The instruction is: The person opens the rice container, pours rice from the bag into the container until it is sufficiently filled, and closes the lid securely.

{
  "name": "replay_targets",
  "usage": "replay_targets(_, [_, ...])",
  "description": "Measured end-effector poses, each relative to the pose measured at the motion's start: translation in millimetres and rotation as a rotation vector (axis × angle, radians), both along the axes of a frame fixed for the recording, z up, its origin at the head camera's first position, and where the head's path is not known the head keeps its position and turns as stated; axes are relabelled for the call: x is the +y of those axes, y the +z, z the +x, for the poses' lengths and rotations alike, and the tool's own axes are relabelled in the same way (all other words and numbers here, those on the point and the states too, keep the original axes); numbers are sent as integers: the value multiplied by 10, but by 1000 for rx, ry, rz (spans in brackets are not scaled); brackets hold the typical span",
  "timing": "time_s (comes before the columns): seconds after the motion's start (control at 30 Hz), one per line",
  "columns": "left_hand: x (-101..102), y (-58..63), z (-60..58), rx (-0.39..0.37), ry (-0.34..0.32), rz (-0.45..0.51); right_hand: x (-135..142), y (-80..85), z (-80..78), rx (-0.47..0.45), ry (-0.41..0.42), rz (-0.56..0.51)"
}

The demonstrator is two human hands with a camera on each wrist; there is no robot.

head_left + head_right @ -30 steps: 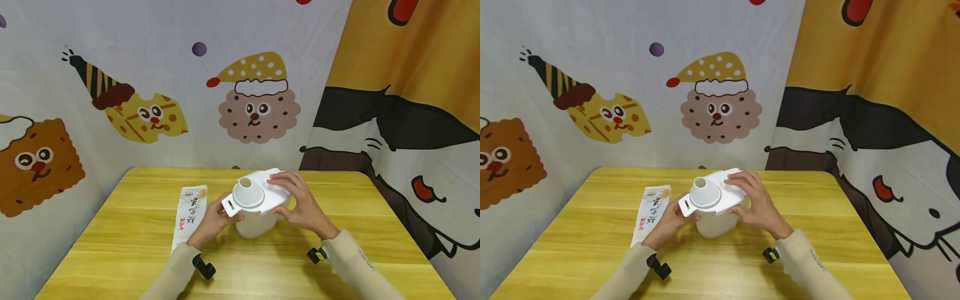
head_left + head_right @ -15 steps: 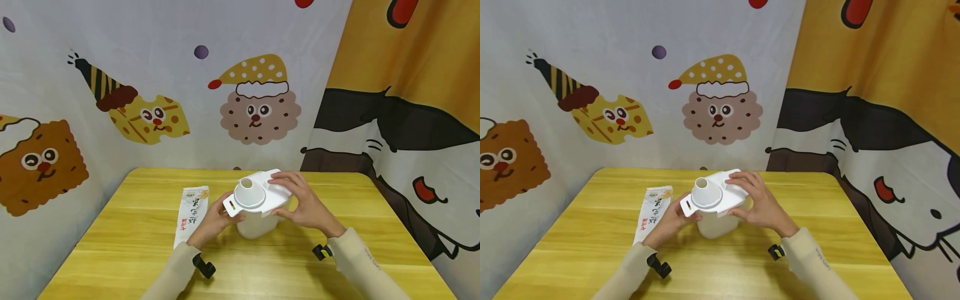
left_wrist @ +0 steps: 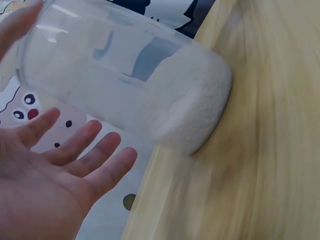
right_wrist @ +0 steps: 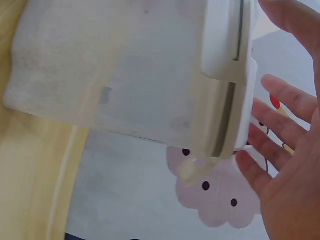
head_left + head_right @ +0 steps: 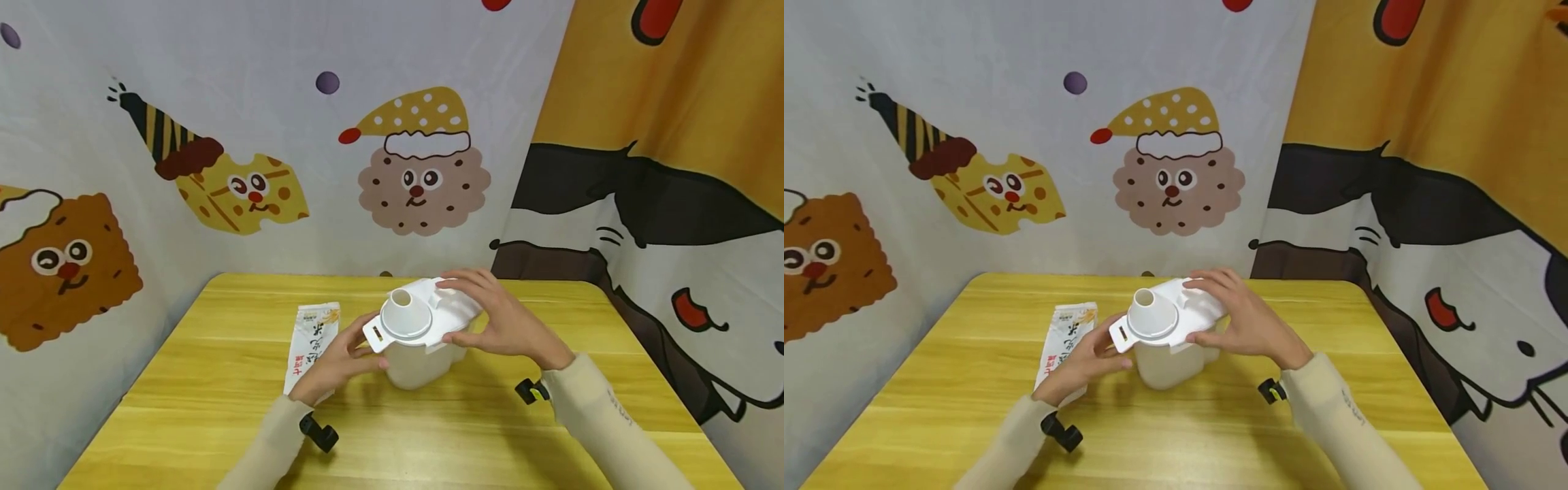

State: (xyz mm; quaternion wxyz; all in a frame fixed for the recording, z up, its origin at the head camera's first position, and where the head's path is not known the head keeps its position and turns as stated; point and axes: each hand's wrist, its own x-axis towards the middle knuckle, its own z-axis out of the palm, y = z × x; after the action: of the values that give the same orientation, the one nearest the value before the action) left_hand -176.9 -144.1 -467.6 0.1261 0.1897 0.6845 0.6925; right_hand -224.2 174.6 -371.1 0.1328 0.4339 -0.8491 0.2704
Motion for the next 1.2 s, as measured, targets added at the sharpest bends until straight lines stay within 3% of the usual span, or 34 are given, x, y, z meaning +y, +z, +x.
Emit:
replay_targets(0.23, [-88, -14, -44, 40, -52, -7, -50, 114, -52, -96, -2, 66])
replay_targets(0.5, [-77, -26, -90, -39, -64, 16, -81, 161, -110, -172, 32, 134])
replay_targets(0.77, [-81, -24, -133, -106, -69, 83, -103, 179, -153, -172, 24, 175])
replay_targets(1.2, [-99, -34, -232, -277, -148, 194, -122, 183, -170, -199, 6, 209])
